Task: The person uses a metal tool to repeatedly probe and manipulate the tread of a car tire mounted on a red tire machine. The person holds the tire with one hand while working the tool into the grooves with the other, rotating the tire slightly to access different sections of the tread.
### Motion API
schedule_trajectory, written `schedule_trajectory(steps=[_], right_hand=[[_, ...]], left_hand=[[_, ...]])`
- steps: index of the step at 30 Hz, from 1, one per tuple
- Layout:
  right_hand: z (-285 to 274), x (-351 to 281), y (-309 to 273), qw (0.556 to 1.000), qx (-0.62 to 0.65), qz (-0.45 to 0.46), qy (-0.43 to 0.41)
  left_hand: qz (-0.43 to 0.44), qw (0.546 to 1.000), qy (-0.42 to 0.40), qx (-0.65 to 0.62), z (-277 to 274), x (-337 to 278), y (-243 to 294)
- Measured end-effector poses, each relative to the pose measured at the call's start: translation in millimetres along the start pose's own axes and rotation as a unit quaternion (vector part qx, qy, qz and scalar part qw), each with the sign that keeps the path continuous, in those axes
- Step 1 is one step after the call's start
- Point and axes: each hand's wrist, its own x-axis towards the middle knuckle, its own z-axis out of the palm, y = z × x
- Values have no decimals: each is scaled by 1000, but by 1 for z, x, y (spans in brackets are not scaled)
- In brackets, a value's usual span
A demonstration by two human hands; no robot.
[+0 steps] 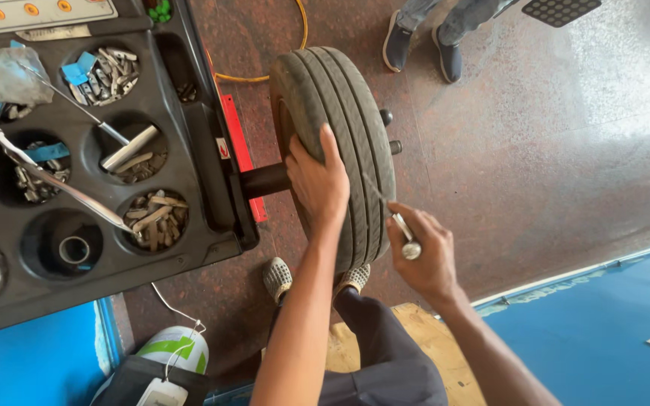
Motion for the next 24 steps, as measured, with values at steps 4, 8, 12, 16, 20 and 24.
schedule_trajectory(steps=[4,8,12,16,20,24], right_hand=[[10,-3,-5,999,14,42,-11],[9,7,-7,1000,12,6,19],[16,18,-2,1000,8,4,25],[30,22,-2,999,9,1,32],[51,50,1,987,-83,-95,97],[58,68,7,985,-91,-123,79]], left_hand=[[-12,999,-13,-37,3,28,5],[3,999,5,-53,-7,-16,-10],[-91,995,-20,-27,-7,-14,1],[-101,994,-21,-17,-9,5,15],[-50,997,18,-51,-9,8,20],[-68,998,12,-9,-3,32,27]])
